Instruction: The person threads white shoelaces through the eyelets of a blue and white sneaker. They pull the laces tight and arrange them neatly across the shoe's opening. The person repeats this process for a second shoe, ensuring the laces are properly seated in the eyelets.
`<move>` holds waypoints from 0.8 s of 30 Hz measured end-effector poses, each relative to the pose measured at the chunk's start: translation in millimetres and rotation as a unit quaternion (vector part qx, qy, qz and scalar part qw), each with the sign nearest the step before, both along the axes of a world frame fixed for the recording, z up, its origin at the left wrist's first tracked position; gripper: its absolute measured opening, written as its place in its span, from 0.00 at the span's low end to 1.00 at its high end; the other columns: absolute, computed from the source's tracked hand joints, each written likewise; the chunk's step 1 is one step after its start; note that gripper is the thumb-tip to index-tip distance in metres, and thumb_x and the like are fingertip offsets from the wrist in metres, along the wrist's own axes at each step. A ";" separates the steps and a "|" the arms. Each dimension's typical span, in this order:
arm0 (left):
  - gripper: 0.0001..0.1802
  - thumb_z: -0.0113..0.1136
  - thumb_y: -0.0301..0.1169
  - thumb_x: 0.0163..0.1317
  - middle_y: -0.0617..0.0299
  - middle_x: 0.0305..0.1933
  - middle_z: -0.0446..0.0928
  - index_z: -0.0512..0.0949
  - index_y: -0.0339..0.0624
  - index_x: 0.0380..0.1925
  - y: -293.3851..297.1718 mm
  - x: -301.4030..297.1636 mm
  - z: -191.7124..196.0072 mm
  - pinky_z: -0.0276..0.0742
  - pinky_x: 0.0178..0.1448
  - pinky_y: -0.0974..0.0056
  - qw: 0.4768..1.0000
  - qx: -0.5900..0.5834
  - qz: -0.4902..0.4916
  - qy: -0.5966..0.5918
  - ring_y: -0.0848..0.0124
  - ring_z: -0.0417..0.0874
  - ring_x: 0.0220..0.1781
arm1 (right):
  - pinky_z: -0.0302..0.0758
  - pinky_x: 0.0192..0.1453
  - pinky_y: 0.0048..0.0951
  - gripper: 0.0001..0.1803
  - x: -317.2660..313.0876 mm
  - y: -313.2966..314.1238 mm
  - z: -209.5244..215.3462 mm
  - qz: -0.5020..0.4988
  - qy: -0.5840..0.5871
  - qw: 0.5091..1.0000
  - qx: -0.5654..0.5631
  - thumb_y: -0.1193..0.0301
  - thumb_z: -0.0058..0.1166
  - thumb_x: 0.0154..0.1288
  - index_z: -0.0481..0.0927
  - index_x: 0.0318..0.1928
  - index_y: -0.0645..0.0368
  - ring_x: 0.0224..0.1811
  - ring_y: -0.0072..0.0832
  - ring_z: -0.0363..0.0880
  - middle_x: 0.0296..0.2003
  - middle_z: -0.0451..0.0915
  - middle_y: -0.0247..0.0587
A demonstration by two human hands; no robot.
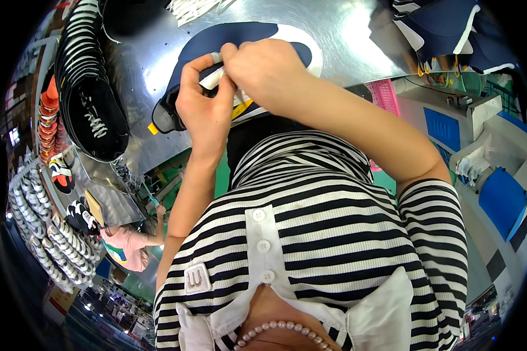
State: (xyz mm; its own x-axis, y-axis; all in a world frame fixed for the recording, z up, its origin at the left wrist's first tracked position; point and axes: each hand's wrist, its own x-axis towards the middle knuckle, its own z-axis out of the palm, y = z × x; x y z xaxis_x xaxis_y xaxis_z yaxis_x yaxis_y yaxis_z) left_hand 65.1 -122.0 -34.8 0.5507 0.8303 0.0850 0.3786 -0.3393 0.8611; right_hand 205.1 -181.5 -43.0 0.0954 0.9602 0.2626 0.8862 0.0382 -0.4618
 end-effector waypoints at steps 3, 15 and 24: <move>0.21 0.65 0.19 0.59 0.55 0.43 0.81 0.71 0.33 0.51 4.0 -2.3 -4.5 0.80 0.46 0.69 1.000 0.024 -0.016 -0.005 0.74 0.83 0.42 | 0.77 0.34 0.41 0.08 12.4 -6.4 11.9 0.010 0.048 0.996 -0.069 0.72 0.56 0.62 0.75 0.38 0.61 0.29 0.44 0.82 0.27 0.81 0.45; 0.29 0.66 0.17 0.55 0.53 0.45 0.79 0.67 0.34 0.56 13.4 11.9 11.4 0.79 0.53 0.64 0.981 -0.184 -0.010 -0.062 0.69 0.82 0.46 | 0.76 0.29 0.27 0.11 18.4 -13.8 -20.8 -0.171 0.263 0.945 0.090 0.67 0.61 0.63 0.83 0.46 0.51 0.27 0.28 0.85 0.29 0.86 0.36; 0.28 0.64 0.16 0.59 0.55 0.47 0.78 0.65 0.35 0.59 26.4 1.9 33.2 0.77 0.54 0.68 0.920 -0.376 -0.059 -0.092 0.73 0.80 0.46 | 0.74 0.28 0.28 0.14 30.9 -21.4 -9.5 0.034 0.187 0.975 0.118 0.74 0.64 0.54 0.83 0.43 0.47 0.25 0.29 0.81 0.30 0.82 0.28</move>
